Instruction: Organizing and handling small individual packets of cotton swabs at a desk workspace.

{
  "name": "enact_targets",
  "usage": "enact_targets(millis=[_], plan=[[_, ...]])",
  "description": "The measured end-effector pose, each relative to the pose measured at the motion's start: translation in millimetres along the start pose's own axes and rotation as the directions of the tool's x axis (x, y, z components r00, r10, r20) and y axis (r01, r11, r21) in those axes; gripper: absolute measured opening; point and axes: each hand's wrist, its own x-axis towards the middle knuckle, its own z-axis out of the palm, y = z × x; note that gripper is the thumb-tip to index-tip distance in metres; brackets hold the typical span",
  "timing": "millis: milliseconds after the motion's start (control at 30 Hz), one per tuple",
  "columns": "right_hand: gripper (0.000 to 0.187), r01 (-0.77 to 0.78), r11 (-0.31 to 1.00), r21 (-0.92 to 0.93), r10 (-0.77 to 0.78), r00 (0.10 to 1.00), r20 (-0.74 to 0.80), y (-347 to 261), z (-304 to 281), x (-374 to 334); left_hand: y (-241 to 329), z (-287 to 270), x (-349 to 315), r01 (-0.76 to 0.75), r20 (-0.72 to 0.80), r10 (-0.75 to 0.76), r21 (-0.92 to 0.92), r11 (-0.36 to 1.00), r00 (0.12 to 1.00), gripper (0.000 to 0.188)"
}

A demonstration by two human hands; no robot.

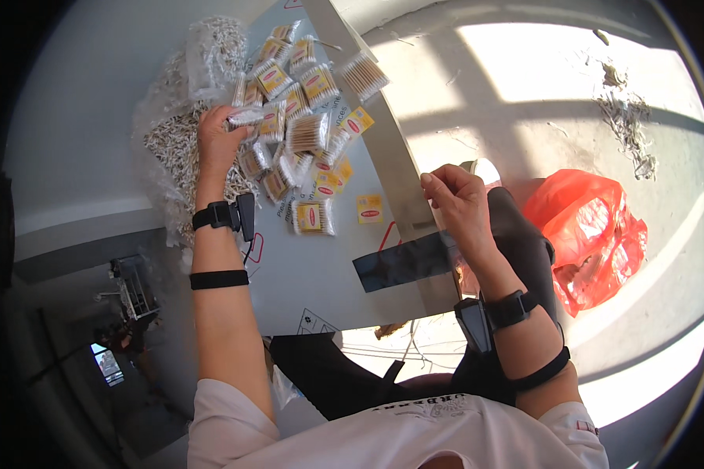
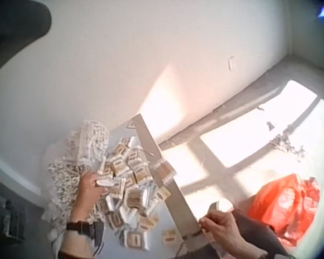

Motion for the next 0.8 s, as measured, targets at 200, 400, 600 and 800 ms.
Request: enact_targets(millis=[200, 400, 600, 800], plan=[[0.029, -0.224, 0.962, 0.158, 0.175, 0.946, 0.274, -13.7, -8.1, -8.2, 128.2, 4.0, -64.3, -0.204, -0.302, 0.159, -0.124, 0.971, 0.940, 0.032], [0.046, -0.325, 0.928, 0.180, 0.272, 0.925, 0.266, -14.5, -10.3, -7.5, 232.9, 58.2, -131.5, -0.101, -0.350, 0.102, 0.021, 0.995, 0.931, 0.026], [0.028, -0.106, 0.975, -0.197, 0.118, 0.992, 0.048, 14.4, -27.8, 1.1, 256.5, 64.6, -149.4, -0.115, -0.237, 0.052, -0.263, 0.958, 0.970, 0.026], [0.024, -0.184, 0.967, -0.177, 0.192, 0.981, 0.027, 29.2, -29.7, 2.2, 213.5, 76.2, -128.7, 0.212, -0.085, -0.427, -0.770, 0.602, 0.900, 0.014]])
